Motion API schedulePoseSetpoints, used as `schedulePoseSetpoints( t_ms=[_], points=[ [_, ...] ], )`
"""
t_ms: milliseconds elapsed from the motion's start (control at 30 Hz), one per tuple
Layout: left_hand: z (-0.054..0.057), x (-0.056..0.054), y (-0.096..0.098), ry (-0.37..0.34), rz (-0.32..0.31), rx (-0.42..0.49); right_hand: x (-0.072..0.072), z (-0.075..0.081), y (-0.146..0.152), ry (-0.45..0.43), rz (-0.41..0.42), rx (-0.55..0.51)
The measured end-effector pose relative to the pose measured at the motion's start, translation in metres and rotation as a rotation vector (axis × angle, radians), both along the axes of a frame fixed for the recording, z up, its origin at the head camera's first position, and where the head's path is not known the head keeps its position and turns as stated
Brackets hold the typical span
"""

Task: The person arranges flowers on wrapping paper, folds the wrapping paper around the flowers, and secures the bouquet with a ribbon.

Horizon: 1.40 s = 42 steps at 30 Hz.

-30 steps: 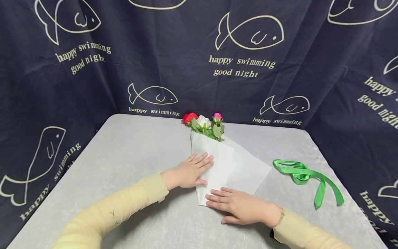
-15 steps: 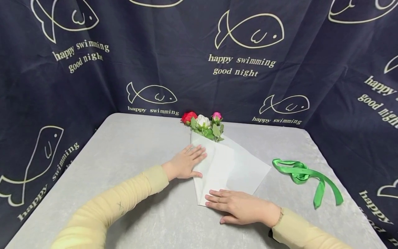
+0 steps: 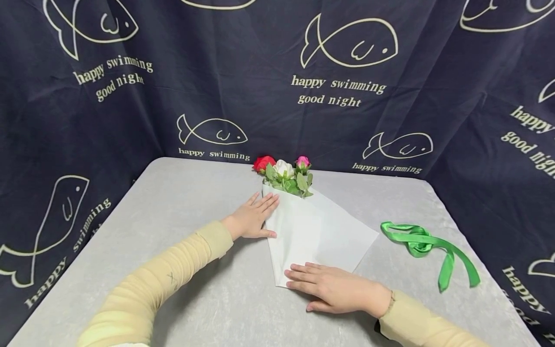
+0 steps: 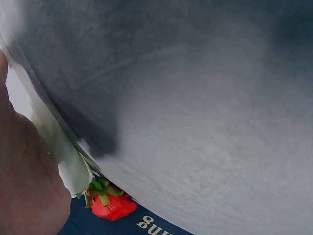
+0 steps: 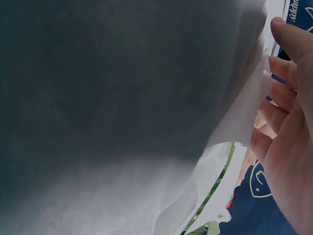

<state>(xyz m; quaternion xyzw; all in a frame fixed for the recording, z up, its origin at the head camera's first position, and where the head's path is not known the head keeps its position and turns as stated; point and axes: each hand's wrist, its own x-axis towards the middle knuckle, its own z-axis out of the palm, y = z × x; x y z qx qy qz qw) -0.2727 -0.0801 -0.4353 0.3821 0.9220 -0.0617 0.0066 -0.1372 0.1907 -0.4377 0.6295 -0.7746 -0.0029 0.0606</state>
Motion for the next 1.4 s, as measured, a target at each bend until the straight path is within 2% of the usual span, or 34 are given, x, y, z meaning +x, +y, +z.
schedulePoseSetpoints(
  t_ms=[167,333,433,667,833,1033,1233,1400],
  points=[
    [-0.006,-0.005,-0.004,-0.065,0.053,-0.011,0.000,0.000,0.000,-0.019,-0.017,0.008],
    [-0.009,-0.009,-0.008,-0.107,0.070,-0.007,-0.001,0.000,-0.001,-0.034,-0.025,-0.001],
    [-0.007,-0.009,-0.009,-0.135,0.071,-0.022,-0.001,0.000,-0.001,-0.032,-0.031,-0.002],
    [0.004,-0.006,-0.009,-0.229,0.077,-0.041,0.000,-0.003,0.000,-0.032,-0.034,0.037],
    [0.005,-0.009,-0.010,-0.253,0.108,-0.063,0.000,-0.005,-0.001,-0.040,-0.039,0.054],
    [0.002,-0.019,-0.012,-0.280,0.186,-0.066,0.004,-0.006,-0.002,-0.057,-0.046,0.040],
    [0.000,-0.029,-0.016,-0.262,0.247,-0.058,0.004,-0.007,-0.001,-0.077,-0.056,0.031],
    [-0.001,-0.030,-0.014,-0.247,0.264,-0.075,0.002,-0.006,-0.001,-0.069,-0.053,0.023]
  ],
)
